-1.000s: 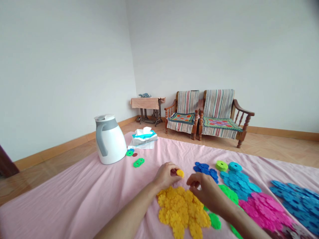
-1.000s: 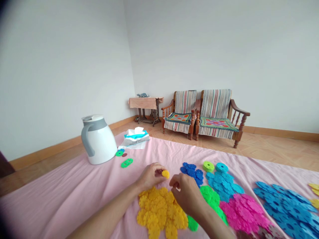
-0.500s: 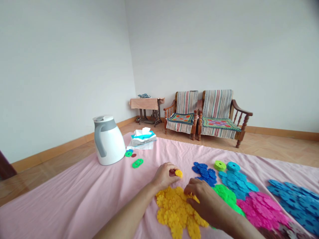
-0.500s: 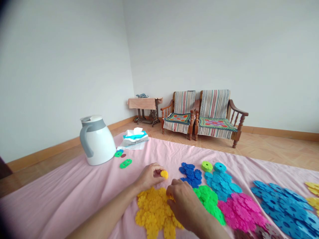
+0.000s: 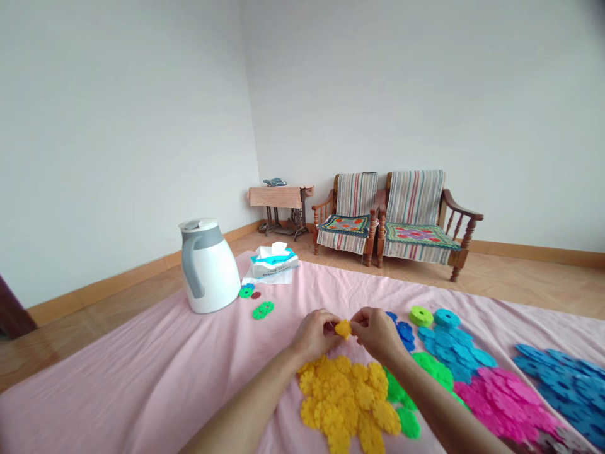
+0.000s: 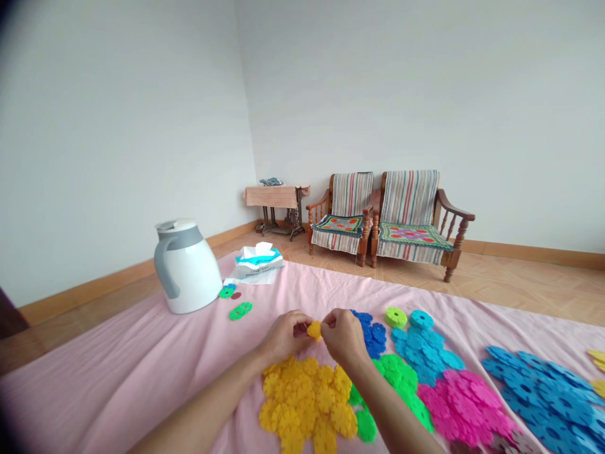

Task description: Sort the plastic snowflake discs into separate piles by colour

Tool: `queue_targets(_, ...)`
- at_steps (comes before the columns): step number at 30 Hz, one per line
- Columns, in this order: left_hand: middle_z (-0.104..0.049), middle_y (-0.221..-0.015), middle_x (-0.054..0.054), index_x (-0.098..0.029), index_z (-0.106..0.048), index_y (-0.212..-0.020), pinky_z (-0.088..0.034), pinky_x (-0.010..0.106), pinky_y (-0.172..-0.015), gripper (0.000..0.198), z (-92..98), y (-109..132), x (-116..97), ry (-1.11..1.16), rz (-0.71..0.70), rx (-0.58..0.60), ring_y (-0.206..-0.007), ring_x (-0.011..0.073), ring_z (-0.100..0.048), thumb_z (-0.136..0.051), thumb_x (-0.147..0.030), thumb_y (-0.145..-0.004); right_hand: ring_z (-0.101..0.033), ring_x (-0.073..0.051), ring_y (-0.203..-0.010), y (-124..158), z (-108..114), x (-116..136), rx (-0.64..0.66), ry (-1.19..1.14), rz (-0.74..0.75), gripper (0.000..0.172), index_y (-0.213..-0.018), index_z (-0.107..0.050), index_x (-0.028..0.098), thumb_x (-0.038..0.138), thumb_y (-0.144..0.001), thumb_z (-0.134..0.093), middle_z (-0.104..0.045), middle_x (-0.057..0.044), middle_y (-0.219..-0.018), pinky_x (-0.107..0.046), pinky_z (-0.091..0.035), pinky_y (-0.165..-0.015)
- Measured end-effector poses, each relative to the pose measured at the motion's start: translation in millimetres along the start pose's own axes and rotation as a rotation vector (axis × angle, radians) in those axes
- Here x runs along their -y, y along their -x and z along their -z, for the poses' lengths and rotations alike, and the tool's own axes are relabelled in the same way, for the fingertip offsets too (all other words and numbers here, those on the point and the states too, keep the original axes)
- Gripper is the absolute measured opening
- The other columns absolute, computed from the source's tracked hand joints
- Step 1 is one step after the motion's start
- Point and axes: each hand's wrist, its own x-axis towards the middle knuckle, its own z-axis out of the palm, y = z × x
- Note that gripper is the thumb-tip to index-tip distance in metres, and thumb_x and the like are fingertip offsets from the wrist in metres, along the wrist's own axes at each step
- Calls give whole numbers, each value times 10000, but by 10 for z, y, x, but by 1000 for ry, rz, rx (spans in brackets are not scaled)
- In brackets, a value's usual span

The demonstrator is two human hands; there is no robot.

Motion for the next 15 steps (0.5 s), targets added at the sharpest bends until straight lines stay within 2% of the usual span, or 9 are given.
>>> queue_targets(7,-634,-794,23,-155,-718,-863,-443,219,-632,216,18,8,-44,-27,10,-7,-711,147,-589,-668,-191,-656,-647,-140,-584,-56,-88,14,-9,-17,-15,125,-661,-644,162,136,-730,-544,-701,-37,-638,-203,-396,-526)
queue_targets(11,-638,-817,19,-172,-720,-883,-448,217,-647,233,16,11,-58,-17,4,3,-739,150,-595,-661,-176,-658,-658,-150,-613,35,13,17,-4,-7,25,172,-697,-645,167,147,-767,-490,-711,-49,-677,-202,-392,-534)
queue_targets(15,-640,-832,24,-172,-722,-885,-451,225,-669,236,25,6,-48,-10,5,17,-761,159,-595,-694,-209,-654,-642,-145,-625,261,135,25,61,17,135,198,-694,-657,181,134,-763,-477,-693,-16,-657,-203,-387,-550)
